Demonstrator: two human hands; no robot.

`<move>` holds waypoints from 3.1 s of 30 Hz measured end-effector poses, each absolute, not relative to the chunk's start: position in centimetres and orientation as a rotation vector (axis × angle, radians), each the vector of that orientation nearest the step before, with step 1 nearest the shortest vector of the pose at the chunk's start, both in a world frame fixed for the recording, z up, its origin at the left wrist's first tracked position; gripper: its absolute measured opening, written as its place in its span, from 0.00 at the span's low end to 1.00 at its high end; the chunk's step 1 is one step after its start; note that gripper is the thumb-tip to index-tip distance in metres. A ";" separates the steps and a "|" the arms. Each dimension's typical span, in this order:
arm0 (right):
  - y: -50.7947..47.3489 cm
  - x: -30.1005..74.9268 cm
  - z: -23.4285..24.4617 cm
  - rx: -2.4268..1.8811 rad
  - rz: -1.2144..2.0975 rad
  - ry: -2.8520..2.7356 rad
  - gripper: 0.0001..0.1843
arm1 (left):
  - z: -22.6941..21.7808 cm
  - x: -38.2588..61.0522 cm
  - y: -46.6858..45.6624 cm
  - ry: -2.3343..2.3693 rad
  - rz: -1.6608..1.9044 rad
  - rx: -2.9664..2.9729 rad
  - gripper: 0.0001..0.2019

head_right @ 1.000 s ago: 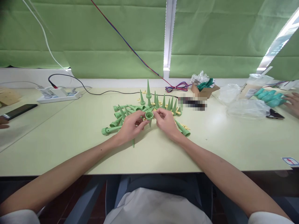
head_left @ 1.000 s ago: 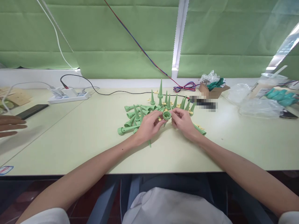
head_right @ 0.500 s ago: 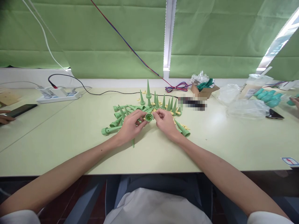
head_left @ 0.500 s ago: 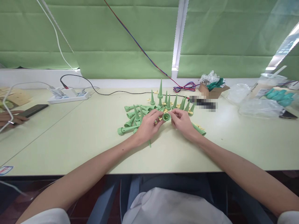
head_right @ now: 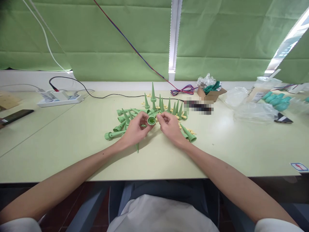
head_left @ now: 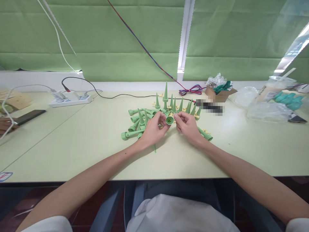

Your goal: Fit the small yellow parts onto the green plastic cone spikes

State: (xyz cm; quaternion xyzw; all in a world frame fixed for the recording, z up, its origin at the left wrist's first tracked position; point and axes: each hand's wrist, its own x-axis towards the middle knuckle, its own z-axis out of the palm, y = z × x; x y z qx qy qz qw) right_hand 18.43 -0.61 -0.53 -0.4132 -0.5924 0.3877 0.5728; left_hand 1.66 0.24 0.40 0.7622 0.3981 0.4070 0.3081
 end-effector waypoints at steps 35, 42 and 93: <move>-0.6 18.9 -0.5 -0.986 0.808 -1.480 0.21 | 1.1 1.6 0.3 0.913 0.844 1.624 0.22; -0.6 18.9 -0.4 -1.003 0.794 -1.493 0.20 | 0.8 1.3 0.4 0.925 0.916 1.802 0.18; -0.3 18.6 -1.1 -1.023 0.831 -1.453 0.26 | 0.8 1.4 0.0 1.072 1.316 2.257 0.17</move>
